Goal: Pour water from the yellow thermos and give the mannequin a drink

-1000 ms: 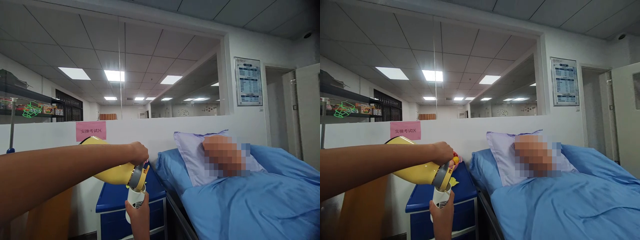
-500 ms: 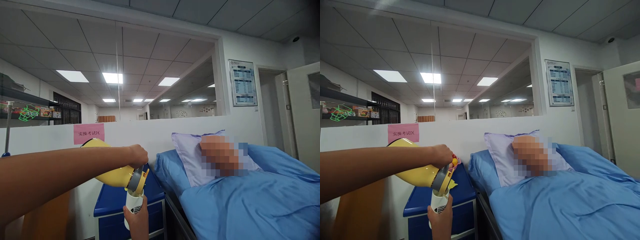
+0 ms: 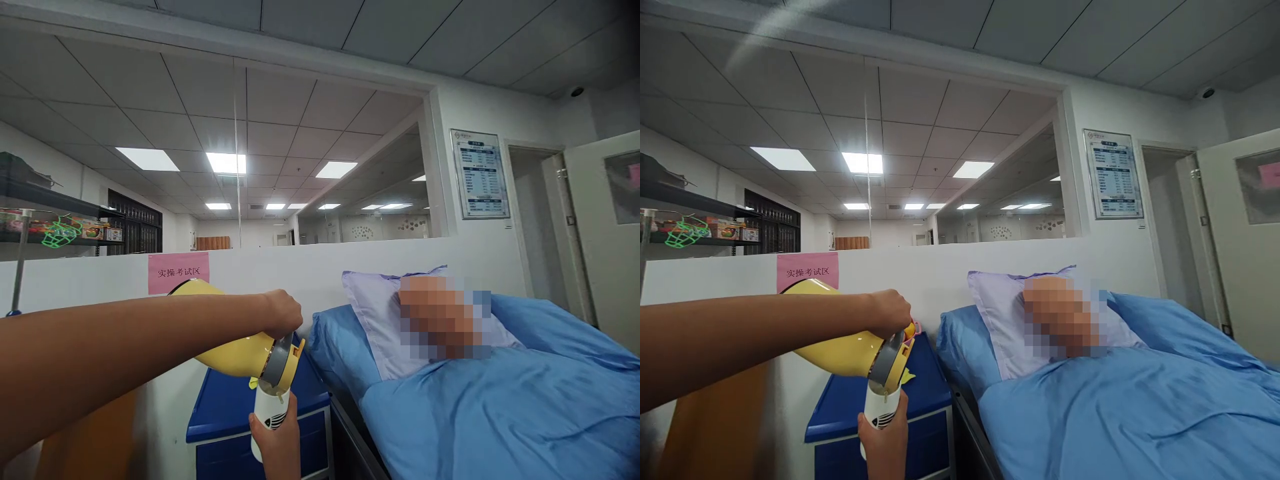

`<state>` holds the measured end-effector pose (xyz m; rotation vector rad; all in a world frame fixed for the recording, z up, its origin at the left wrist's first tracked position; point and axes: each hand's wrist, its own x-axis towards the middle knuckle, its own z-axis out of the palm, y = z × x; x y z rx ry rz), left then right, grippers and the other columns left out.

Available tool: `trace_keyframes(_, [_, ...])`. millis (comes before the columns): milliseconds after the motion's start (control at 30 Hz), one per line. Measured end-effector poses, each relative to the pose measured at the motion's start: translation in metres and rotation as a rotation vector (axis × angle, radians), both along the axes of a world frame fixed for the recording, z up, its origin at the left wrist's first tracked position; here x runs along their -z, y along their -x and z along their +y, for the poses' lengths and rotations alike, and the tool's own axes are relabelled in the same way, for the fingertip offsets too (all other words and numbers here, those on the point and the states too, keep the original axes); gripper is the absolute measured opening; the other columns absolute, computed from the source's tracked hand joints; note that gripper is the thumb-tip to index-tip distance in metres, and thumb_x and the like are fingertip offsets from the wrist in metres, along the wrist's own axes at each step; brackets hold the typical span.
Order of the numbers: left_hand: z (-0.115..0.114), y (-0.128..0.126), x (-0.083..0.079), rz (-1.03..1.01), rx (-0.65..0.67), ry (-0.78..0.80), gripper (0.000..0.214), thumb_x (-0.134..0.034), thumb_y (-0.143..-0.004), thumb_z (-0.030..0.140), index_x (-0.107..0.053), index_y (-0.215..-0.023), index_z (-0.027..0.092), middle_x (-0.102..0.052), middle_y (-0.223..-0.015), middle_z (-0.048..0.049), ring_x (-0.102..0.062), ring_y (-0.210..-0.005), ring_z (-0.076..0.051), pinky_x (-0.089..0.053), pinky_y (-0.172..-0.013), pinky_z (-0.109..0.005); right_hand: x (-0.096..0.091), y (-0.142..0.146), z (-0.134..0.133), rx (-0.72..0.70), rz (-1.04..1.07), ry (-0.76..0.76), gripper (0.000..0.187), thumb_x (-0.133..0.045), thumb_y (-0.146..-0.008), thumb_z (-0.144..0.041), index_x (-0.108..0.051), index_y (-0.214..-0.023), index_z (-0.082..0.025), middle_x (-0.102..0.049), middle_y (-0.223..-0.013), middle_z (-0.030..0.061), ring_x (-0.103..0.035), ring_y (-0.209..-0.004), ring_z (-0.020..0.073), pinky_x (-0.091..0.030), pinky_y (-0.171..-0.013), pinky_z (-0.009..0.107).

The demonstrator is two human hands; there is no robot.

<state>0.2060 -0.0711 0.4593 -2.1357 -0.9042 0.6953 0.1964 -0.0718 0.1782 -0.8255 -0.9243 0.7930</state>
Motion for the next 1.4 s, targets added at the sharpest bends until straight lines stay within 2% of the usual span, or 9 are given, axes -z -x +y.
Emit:
trace_keyframes(333, [-0.005,-0.005,-0.004,0.015,-0.016,-0.005,0.021,-0.063,-0.078,0.019,-0.073,-0.096,0.014,-0.072,-0.097,-0.0185,-0.07,-0.087,-0.034,-0.056,-0.07,-0.044,0.0,-0.017,0.001,-0.096,-0.033,-0.011,0.053,-0.077,-0.057,-0.035,-0.062,-0.107,-0.022,-0.069,-0.081,0.0036,-0.065,-0.071,0.0263,-0.053,-0.062,0.033])
trace_keyframes(700, [-0.013,-0.013,-0.005,0.018,-0.036,-0.031,0.022,-0.064,-0.078,0.02,-0.073,-0.097,0.014,-0.072,-0.096,-0.0179,-0.069,-0.088,-0.033,-0.055,-0.069,-0.04,-0.002,-0.011,-0.003,-0.037,-0.026,0.02,0.054,-0.069,-0.061,-0.034,-0.055,-0.11,-0.018,-0.069,-0.087,0.0051,-0.064,-0.077,0.0235,-0.048,-0.067,0.03])
trace_keyframes(933, [-0.013,-0.018,-0.006,0.009,-0.019,-0.051,0.022,-0.066,-0.076,0.018,-0.074,-0.096,0.015,-0.072,-0.096,-0.0179,-0.069,-0.087,-0.031,-0.054,-0.069,-0.038,0.008,-0.014,0.006,0.004,-0.021,0.001,0.061,-0.071,-0.058,-0.033,-0.054,-0.115,-0.017,-0.07,-0.089,0.0067,-0.065,-0.08,0.0258,-0.048,-0.069,0.031])
trace_keyframes(1200, [-0.014,-0.025,-0.005,-0.005,-0.022,-0.038,0.023,-0.066,-0.077,0.02,-0.073,-0.099,0.014,-0.072,-0.098,-0.0185,-0.069,-0.089,-0.033,-0.055,-0.072,-0.042,0.003,-0.019,0.0,-0.013,-0.01,-0.037,0.057,-0.07,-0.059,-0.031,-0.054,-0.112,-0.017,-0.071,-0.088,0.0065,-0.065,-0.08,0.0254,-0.048,-0.072,0.031])
trace_keyframes(1400, [-0.011,-0.021,0.0,-0.004,-0.026,-0.043,0.021,-0.066,-0.078,0.021,-0.073,-0.097,0.016,-0.073,-0.097,-0.0176,-0.07,-0.089,-0.031,-0.055,-0.073,-0.039,0.004,-0.02,0.001,-0.06,-0.02,-0.014,0.058,-0.068,-0.062,-0.034,-0.051,-0.115,-0.018,-0.069,-0.086,0.0056,-0.065,-0.077,0.0248,-0.047,-0.069,0.031])
